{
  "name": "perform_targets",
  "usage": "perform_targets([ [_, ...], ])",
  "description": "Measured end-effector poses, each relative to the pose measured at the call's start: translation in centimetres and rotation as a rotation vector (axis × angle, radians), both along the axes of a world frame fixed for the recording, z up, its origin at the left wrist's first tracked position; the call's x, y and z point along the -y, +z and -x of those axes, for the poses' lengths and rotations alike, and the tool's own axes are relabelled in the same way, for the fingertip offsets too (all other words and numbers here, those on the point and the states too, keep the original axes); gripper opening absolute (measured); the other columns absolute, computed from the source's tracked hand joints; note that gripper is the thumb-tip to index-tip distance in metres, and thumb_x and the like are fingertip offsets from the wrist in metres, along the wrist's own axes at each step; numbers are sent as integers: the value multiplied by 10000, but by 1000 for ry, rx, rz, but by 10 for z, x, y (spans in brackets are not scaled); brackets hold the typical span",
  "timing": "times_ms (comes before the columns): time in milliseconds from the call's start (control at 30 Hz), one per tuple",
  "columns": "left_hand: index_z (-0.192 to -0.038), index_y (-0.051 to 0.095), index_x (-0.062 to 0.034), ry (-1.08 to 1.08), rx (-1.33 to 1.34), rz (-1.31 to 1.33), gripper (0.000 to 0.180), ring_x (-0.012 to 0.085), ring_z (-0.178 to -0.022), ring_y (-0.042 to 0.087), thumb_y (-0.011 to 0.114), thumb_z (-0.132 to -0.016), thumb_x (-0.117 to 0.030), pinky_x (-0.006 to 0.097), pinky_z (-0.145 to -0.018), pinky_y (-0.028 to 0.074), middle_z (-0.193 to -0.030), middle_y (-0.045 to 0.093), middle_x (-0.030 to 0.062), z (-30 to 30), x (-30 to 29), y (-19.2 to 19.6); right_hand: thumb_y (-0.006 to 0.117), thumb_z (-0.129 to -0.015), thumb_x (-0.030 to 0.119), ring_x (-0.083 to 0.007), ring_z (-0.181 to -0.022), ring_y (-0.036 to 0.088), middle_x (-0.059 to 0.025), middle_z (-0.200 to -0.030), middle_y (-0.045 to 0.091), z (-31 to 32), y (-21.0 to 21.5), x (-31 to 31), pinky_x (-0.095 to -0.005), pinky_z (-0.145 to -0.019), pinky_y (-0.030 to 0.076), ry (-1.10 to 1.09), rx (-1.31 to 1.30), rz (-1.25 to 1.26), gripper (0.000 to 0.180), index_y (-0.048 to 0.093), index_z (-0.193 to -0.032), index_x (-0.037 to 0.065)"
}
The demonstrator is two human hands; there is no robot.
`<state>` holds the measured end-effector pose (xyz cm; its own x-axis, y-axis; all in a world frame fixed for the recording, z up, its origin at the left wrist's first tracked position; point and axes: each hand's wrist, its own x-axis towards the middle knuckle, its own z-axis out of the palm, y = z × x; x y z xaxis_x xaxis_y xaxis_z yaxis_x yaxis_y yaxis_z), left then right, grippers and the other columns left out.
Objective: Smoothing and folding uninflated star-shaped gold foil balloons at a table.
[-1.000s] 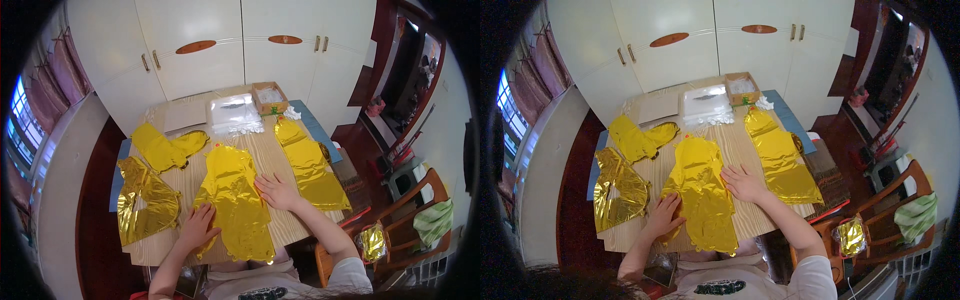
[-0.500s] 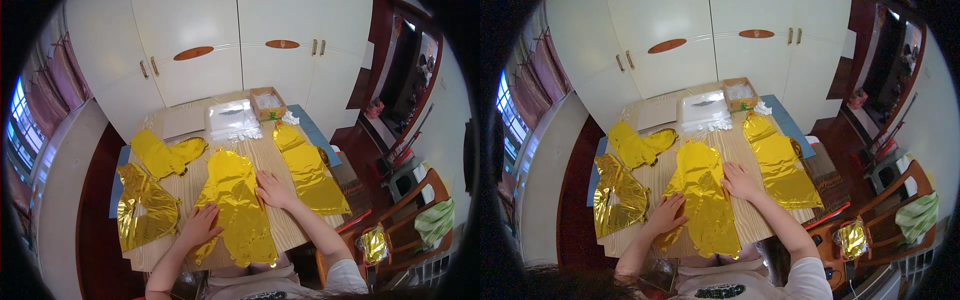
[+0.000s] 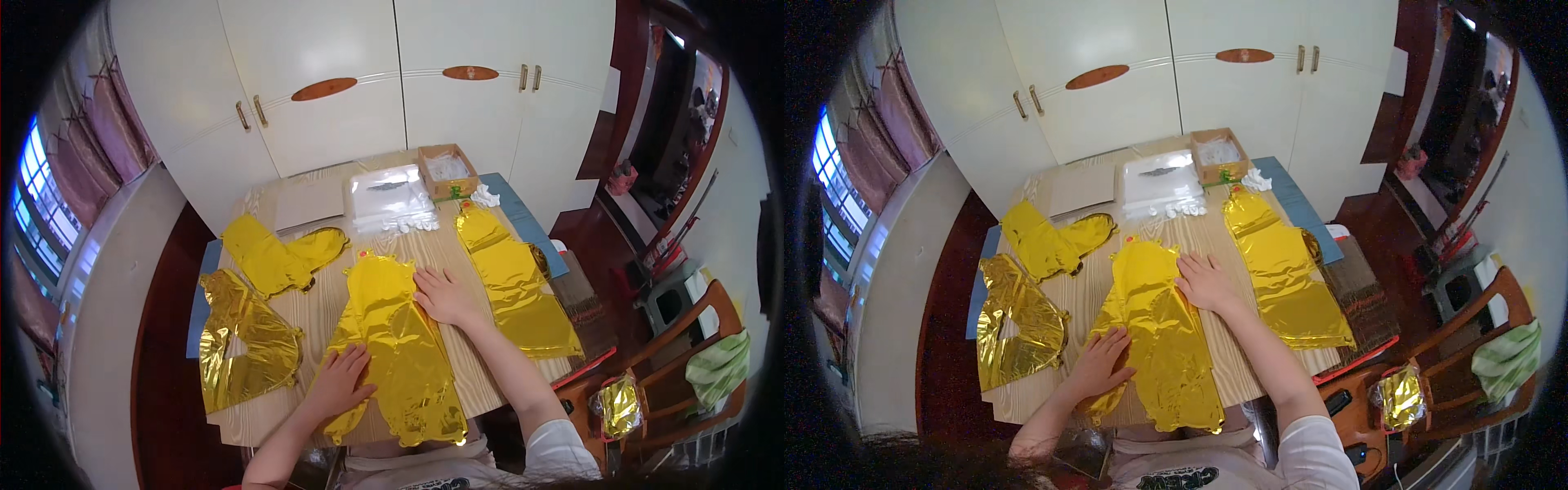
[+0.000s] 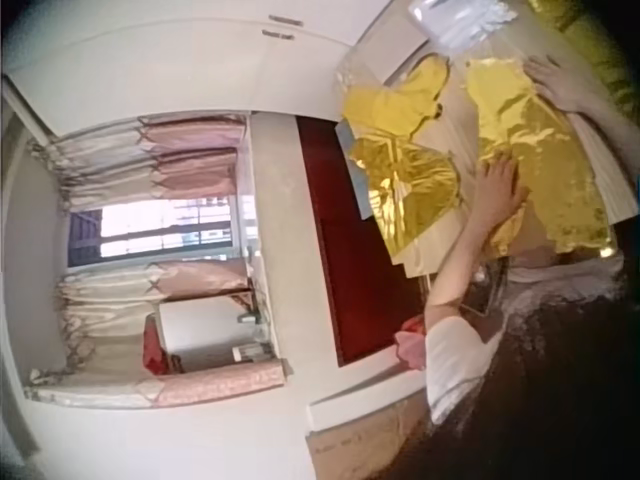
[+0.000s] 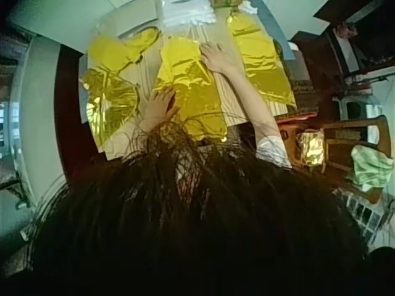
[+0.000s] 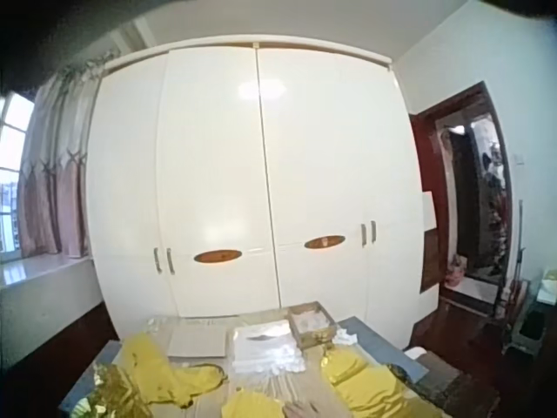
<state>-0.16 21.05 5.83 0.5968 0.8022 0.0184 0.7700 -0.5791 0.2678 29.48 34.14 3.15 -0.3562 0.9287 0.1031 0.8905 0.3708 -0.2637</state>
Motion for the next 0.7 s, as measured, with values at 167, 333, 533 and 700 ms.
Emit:
perform_targets([
  [167, -1390, 419, -23, -1, 37, 39, 677, 323, -1396, 332, 603, -890, -441, 505, -1130, 254, -1498, 374, 148, 0, 18, 3, 310, -1007, 426, -229, -1437, 273, -71, -1534, 347, 0, -1, 11, -466, -1175, 171, 56, -2, -2, 576, 371, -1455, 69],
  [333, -1389, 412, -13, 1, 46, 68, 698, 331, -1391, 337, 604, -886, -456, 493, -1127, 266, -1481, 385, 166, 2, 21, 4, 345, -998, 414, -253, -1413, 312, -82, -1520, 364, 1, -7, 18, -482, -1159, 207, 24, -99, -103, 564, 385, -1445, 72],
  [533, -1392, 380, 24, 77, 99, 29, 730, 363, -1390, 323, 592, -894, -465, 493, -1128, 262, -1463, 378, 215, 4, 15, 3, 367, -993, 389, -271, -1385, 356, -55, -1483, 422, 0, -3, 19, -510, -1149, 214, 53, -74, -85, 489, 454, -1407, 143],
  [700, -1417, 351, 29, 136, 27, -27, 755, 360, -1390, 321, 580, -903, -473, 486, -1135, 251, -1468, 372, 215, 5, -3, -3, 358, -998, 381, -267, -1391, 349, -34, -1463, 451, 1, -2, 19, -516, -1150, 208, 56, -76, -55, 467, 486, -1381, 146],
])
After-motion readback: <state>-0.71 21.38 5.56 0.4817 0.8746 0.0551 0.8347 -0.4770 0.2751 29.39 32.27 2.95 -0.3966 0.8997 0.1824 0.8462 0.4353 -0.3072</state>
